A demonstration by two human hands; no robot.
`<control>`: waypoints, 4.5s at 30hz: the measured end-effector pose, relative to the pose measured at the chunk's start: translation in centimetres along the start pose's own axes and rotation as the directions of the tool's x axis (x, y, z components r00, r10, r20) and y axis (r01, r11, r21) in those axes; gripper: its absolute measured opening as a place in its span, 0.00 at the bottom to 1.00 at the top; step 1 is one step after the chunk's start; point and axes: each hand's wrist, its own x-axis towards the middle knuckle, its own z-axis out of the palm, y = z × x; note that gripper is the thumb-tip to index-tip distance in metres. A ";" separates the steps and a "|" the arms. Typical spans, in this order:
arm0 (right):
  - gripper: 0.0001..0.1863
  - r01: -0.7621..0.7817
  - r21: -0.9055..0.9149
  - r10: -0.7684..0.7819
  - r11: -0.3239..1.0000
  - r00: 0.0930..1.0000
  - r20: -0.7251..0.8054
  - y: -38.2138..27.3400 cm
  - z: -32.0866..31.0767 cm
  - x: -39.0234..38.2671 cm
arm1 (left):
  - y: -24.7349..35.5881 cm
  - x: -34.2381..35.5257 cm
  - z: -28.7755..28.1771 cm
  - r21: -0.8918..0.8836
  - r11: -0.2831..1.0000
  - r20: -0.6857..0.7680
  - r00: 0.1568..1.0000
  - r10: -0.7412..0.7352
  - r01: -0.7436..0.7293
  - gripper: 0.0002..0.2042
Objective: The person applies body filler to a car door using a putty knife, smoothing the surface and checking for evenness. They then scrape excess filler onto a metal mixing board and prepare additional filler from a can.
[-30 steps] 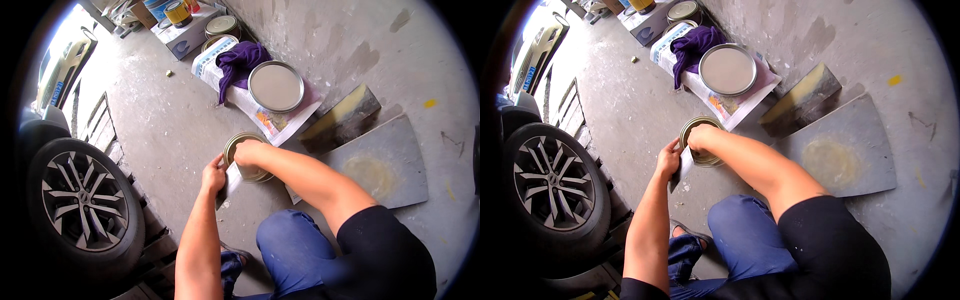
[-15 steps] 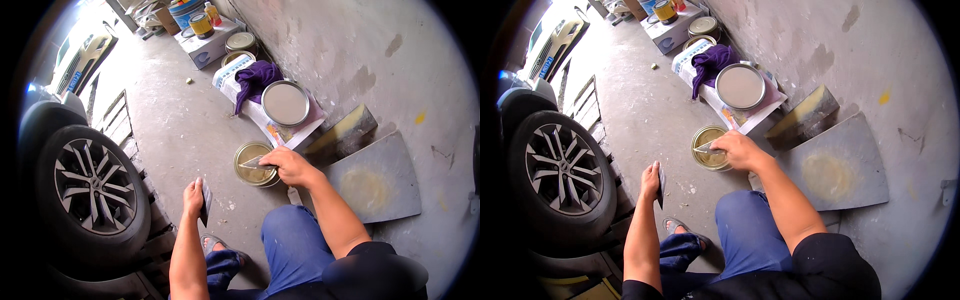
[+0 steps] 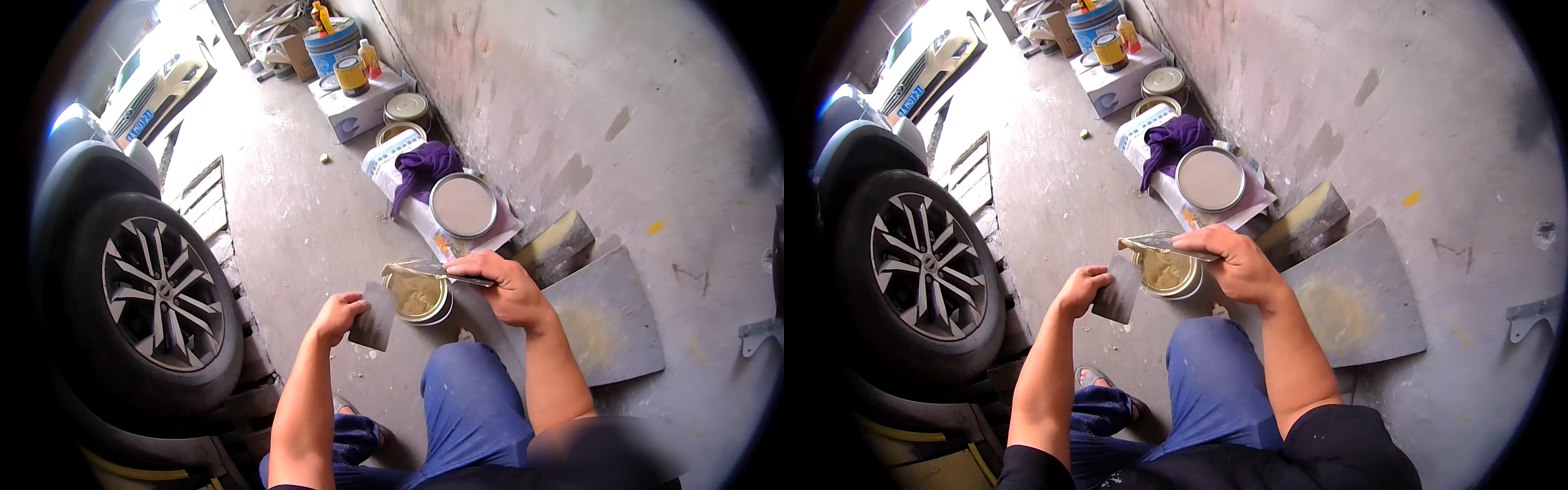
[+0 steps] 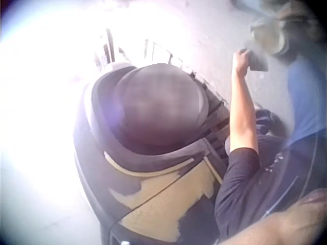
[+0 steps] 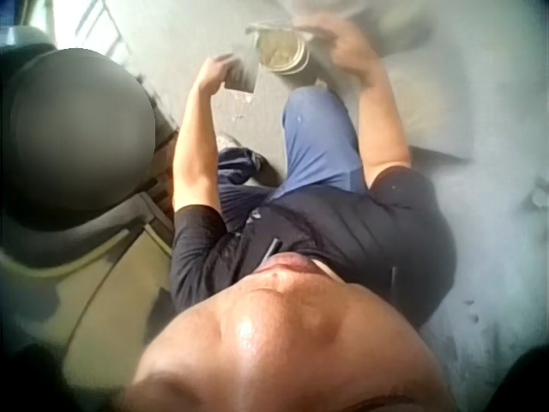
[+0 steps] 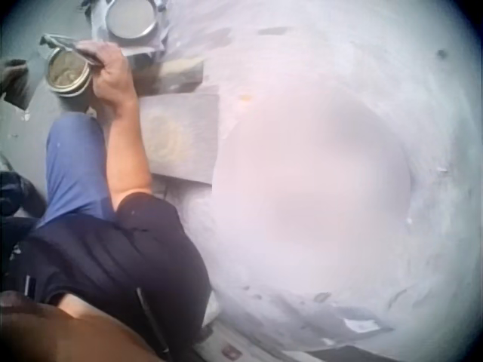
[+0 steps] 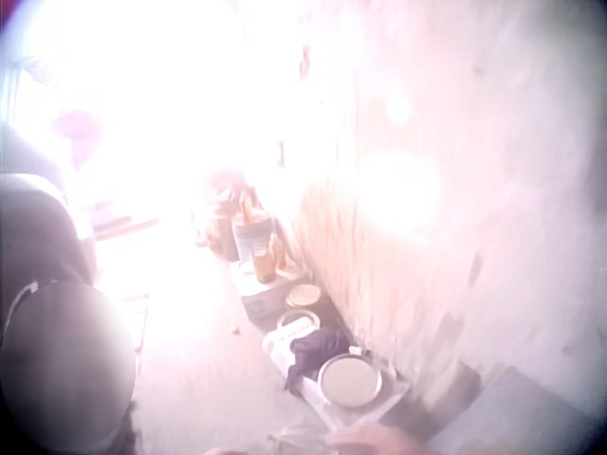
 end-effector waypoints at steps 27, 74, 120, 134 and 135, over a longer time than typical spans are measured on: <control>0.10 0.449 0.380 -0.428 0.809 0.892 -0.142 -5.3 7.1 1.8 | 9.5 -18.7 -0.3 -0.123 0.801 -0.110 0.810 0.575 -0.586 0.16; 0.30 0.157 0.524 0.059 0.837 0.926 -0.372 -8.8 10.6 3.5 | 9.1 -16.6 1.9 -0.725 0.230 -0.534 0.741 0.407 -0.649 0.24; 0.25 -0.027 0.551 -0.028 0.834 0.995 0.092 -9.6 10.8 3.2 | 8.6 -16.9 3.3 -0.296 0.401 -0.532 0.499 0.685 -0.867 0.22; 0.20 0.042 0.240 -0.056 0.970 0.997 0.052 -11.2 10.3 3.4 | 9.3 -17.0 2.8 -0.172 0.386 -0.501 0.418 0.757 -0.906 0.22; 0.21 0.023 0.259 -0.041 0.966 0.997 0.065 -11.3 10.2 3.3 | 9.5 -17.2 2.5 -0.186 0.401 -0.523 0.436 0.733 -0.897 0.22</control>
